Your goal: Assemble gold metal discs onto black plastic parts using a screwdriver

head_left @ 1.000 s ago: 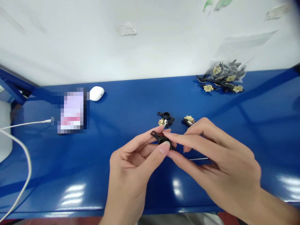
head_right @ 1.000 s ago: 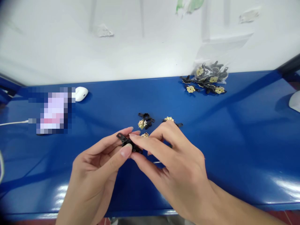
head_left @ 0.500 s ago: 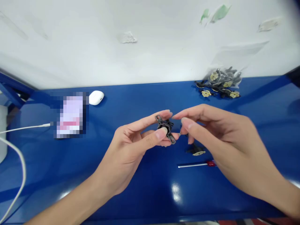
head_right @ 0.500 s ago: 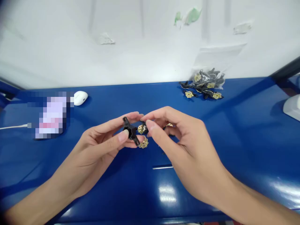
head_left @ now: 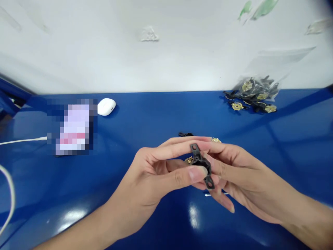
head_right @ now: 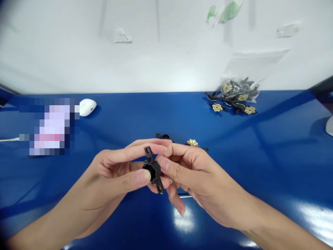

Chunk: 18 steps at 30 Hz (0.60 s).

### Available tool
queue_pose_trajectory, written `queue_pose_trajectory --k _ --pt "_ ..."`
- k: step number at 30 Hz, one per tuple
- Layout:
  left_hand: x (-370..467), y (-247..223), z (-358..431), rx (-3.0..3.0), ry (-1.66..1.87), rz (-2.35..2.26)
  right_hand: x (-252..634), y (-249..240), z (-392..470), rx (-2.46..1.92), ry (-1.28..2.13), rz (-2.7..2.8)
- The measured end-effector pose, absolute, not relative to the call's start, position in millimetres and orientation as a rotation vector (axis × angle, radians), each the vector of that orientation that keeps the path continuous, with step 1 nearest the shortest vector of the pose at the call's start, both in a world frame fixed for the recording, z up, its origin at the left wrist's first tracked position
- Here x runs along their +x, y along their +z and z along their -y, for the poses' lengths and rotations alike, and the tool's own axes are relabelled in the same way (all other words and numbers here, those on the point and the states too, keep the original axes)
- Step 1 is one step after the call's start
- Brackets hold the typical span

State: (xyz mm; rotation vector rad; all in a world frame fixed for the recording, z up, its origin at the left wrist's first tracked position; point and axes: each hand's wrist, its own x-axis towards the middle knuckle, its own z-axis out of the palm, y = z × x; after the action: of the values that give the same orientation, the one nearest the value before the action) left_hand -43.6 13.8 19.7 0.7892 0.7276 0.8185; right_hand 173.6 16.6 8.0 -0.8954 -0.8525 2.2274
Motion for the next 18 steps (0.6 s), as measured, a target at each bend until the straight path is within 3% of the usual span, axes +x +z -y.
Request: queue_pose_trajectory --k 18 --pt "-47.7 24.5 -10.7 0.645 0.637 -0.689 183.7 1.1 -15.6 -0.806 2.381 0.855"
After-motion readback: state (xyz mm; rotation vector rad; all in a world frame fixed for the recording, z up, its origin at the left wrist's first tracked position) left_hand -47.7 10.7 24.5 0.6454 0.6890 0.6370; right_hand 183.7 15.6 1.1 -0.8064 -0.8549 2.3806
